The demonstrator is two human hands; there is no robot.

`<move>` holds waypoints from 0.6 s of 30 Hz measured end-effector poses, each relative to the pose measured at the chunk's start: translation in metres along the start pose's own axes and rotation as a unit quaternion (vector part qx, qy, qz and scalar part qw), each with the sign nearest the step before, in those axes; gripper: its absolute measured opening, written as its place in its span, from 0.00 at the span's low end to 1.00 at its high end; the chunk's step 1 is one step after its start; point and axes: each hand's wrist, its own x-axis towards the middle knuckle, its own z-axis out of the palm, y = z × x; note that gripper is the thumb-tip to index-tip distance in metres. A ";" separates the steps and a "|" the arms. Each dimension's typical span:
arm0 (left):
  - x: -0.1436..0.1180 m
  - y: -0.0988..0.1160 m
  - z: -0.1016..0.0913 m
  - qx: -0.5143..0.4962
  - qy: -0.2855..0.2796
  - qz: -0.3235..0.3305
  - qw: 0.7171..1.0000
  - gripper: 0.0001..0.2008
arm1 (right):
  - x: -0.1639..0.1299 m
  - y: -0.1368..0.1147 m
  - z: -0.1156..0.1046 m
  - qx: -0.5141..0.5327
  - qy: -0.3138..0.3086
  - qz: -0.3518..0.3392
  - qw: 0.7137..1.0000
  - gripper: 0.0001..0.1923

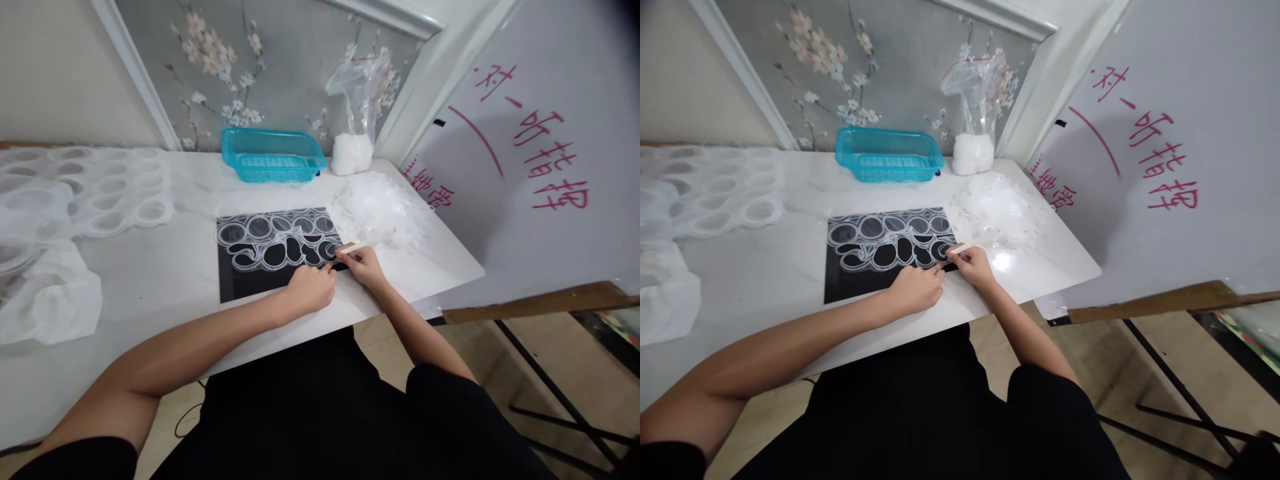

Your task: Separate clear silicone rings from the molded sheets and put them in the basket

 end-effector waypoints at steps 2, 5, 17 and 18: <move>0.001 0.000 0.000 -0.002 -0.002 -0.002 1.000 0.16 | -0.001 -0.001 0.001 -0.001 -0.016 -0.003 1.000 0.14; 0.001 -0.001 0.001 -0.006 -0.004 -0.001 1.000 0.16 | 0.000 -0.002 0.000 0.003 -0.039 -0.011 0.999 0.12; 0.003 -0.001 0.000 -0.042 -0.032 -0.020 0.998 0.18 | 0.000 -0.001 -0.005 -0.076 -0.083 -0.046 0.993 0.13; 0.004 -0.002 0.000 -0.048 -0.036 -0.023 0.998 0.18 | -0.001 0.000 -0.005 -0.089 -0.090 -0.052 0.991 0.13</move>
